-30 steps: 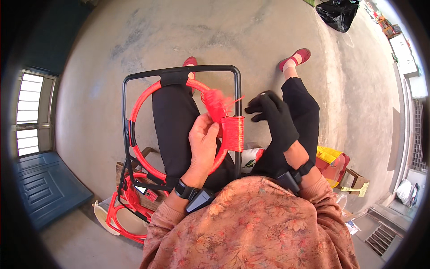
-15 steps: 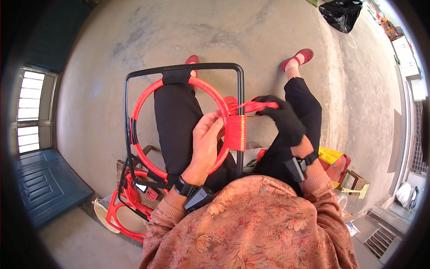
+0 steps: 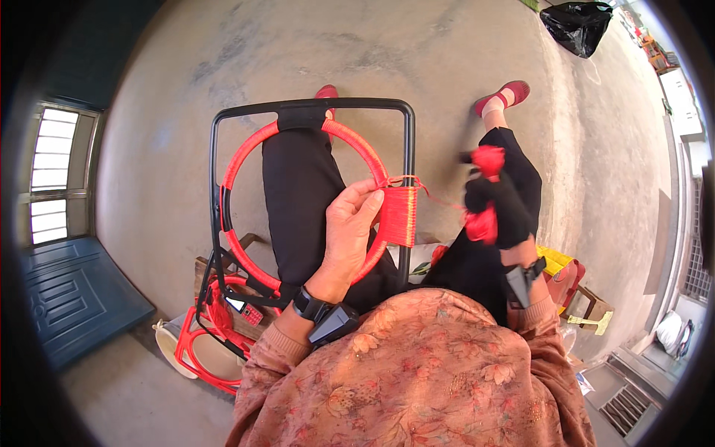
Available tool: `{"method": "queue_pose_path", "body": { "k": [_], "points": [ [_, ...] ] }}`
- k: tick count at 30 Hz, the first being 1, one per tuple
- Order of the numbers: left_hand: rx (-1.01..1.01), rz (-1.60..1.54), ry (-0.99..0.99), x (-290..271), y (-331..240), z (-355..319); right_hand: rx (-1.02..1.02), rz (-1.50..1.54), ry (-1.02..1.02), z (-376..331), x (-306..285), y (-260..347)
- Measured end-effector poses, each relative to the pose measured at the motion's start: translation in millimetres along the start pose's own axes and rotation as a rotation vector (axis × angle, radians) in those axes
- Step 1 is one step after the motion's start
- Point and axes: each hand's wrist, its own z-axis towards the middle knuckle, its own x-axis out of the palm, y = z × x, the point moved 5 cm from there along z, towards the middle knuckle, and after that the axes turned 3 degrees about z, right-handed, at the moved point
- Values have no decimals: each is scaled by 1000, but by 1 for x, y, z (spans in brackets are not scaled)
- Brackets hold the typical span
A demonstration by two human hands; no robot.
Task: Wrapping a circular plastic frame with red twine as part of a manufacturing process.
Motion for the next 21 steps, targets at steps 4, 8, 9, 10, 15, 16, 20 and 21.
{"method": "queue_pose_path", "body": {
  "k": [4, 8, 9, 10, 15, 16, 20, 21],
  "points": [
    [-10, 18, 14, 0, 1, 0, 186, -383, 137, 5, 20, -15],
    [-16, 3, -1, -1, -1, -1, 249, -300, 18, 7, -8, -24],
    [-17, 11, -4, -1, -1, -1, 239, -150, -93, 4, -25, -22],
    [-17, 9, -6, 0, -1, -2, 151, -40, -95, 4, -39, -25],
    [-39, 73, -55, -3, -1, -1, 105, 239, -86, -12, -15, -9],
    [-38, 74, -57, -3, -1, 0, 97, 412, 5, -10, -5, -7],
    [-84, 64, -72, 0, -1, 0, 58, 586, 99, -3, 16, -2],
    [-99, 60, -68, 0, 0, 0, 44, 586, 103, -1, 20, -1]
  ]
}}
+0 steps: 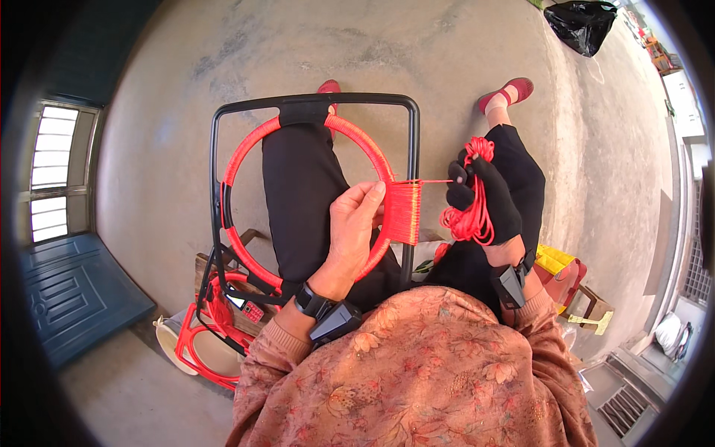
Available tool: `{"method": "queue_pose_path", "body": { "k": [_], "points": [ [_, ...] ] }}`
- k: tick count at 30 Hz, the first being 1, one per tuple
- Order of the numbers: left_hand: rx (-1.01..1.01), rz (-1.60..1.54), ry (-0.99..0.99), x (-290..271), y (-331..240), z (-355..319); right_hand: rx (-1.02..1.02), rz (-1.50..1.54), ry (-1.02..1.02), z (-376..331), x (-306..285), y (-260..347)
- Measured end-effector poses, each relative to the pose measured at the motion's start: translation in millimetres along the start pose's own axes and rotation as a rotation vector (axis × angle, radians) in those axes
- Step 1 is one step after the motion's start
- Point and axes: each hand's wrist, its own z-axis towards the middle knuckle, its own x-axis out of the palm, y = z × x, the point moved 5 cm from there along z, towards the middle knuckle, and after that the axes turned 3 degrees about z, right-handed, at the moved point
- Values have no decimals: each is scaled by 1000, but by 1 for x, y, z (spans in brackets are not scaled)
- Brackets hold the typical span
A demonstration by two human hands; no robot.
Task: Wrapping a circular plastic frame with red twine as part of a manufacturing process.
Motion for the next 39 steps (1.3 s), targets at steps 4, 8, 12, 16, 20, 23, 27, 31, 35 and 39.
{"method": "queue_pose_path", "body": {
  "k": [4, 8, 12, 16, 20, 23, 27, 31, 35, 39],
  "points": [
    [60, 46, 27, 1, 2, 1, -43, -5, 29, 11, 12, -5],
    [127, 68, 33, 5, 7, 3, -66, -37, 30, 14, 21, -7],
    [45, 140, 20, 6, 6, 4, -75, -535, -67, -2, 48, -19],
    [79, 133, 49, 3, 8, 6, -102, -296, 2, -7, 37, 1],
    [52, 37, 72, 3, 2, 4, -349, -466, -335, -16, -18, 40],
    [3, -1, 106, 3, -1, 5, -359, -93, -411, -22, -68, 72],
    [26, 20, 169, 9, 3, 7, -564, 141, -190, -54, -168, 129],
    [46, 4, 187, 6, -17, -4, -537, -89, -581, -58, -114, 92],
    [23, -83, 132, -1, -59, -22, -414, -250, -411, -66, -61, 66],
    [19, -174, 306, -19, -106, -55, -135, -438, 60, -91, 0, 31]
  ]
}}
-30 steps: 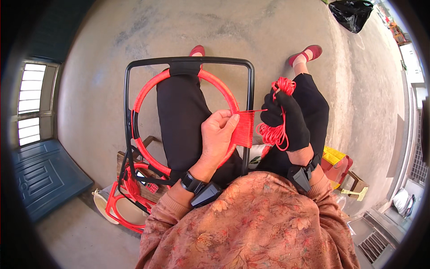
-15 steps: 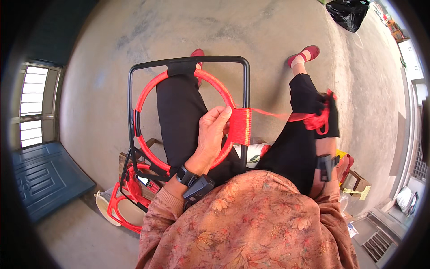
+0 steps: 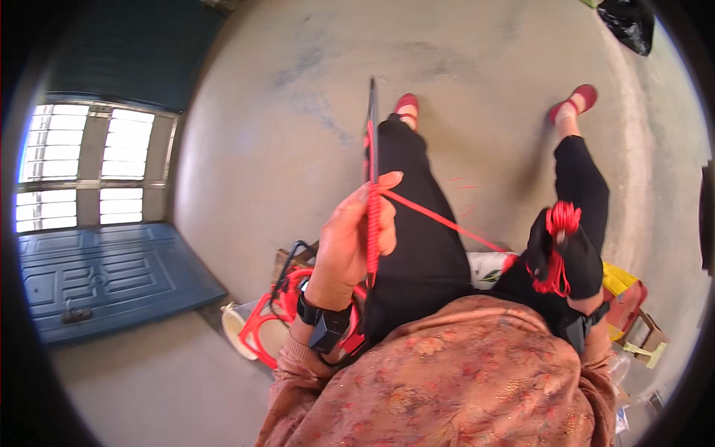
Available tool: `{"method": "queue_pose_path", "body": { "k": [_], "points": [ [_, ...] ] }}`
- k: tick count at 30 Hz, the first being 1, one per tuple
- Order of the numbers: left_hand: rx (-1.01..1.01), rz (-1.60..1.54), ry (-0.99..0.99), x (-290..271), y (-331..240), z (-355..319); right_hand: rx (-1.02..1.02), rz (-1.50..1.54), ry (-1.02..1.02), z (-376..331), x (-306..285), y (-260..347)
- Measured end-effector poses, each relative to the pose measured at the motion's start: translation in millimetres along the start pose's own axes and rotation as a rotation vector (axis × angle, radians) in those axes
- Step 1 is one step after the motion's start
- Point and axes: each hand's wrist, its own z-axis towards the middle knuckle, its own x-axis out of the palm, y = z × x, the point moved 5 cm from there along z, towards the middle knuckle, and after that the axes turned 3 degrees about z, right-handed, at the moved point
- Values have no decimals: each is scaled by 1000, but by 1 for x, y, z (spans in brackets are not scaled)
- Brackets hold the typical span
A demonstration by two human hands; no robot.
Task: Wrapping a circular plastic frame with red twine as part of a manufacturing process.
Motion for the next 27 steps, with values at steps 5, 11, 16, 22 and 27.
{"method": "queue_pose_path", "body": {
  "k": [5, 11, 16, 22, 27],
  "points": [
    [94, -57, 131, -19, -22, -34, 270, -20, 589, 19, 83, 1],
    [186, -240, 209, -26, -23, -45, 407, 38, 712, 29, 95, -7],
    [160, -240, 184, -29, -9, -42, 355, 116, 589, 24, 80, -7],
    [12, -27, -52, -16, 21, -13, 19, -19, 91, 20, 43, 2],
    [-32, 97, -117, -2, 65, 22, 67, -202, -167, 46, 14, -3]
  ]
}}
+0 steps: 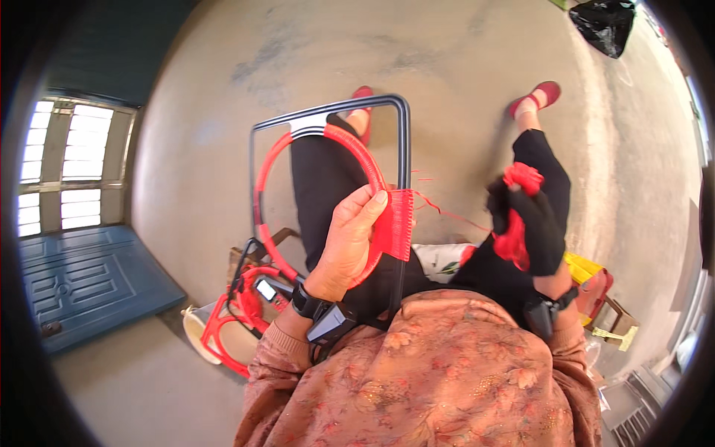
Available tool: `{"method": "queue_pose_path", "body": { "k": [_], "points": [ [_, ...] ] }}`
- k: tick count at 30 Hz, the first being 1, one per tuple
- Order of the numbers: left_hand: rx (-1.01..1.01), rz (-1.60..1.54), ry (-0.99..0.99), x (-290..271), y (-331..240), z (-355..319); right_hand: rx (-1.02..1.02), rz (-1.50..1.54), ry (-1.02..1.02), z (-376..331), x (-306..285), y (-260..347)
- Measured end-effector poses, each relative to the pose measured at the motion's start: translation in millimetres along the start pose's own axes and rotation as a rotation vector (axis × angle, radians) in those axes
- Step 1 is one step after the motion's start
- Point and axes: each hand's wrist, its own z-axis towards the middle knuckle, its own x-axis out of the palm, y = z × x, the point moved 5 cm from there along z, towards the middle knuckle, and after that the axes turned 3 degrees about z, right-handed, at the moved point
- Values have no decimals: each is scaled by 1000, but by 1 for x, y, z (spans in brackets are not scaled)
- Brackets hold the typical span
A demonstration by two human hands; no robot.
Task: Wrapping a circular plastic frame with red twine as part of a manufacturing process.
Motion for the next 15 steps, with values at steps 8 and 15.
{"method": "queue_pose_path", "body": {
  "k": [8, 15],
  "points": [
    [-113, 65, 75, 9, 36, 6, -282, -471, -82, 110, 35, 5],
    [-109, 22, 62, 13, 40, 19, -80, -435, -21, 126, 69, -4]
  ]
}}
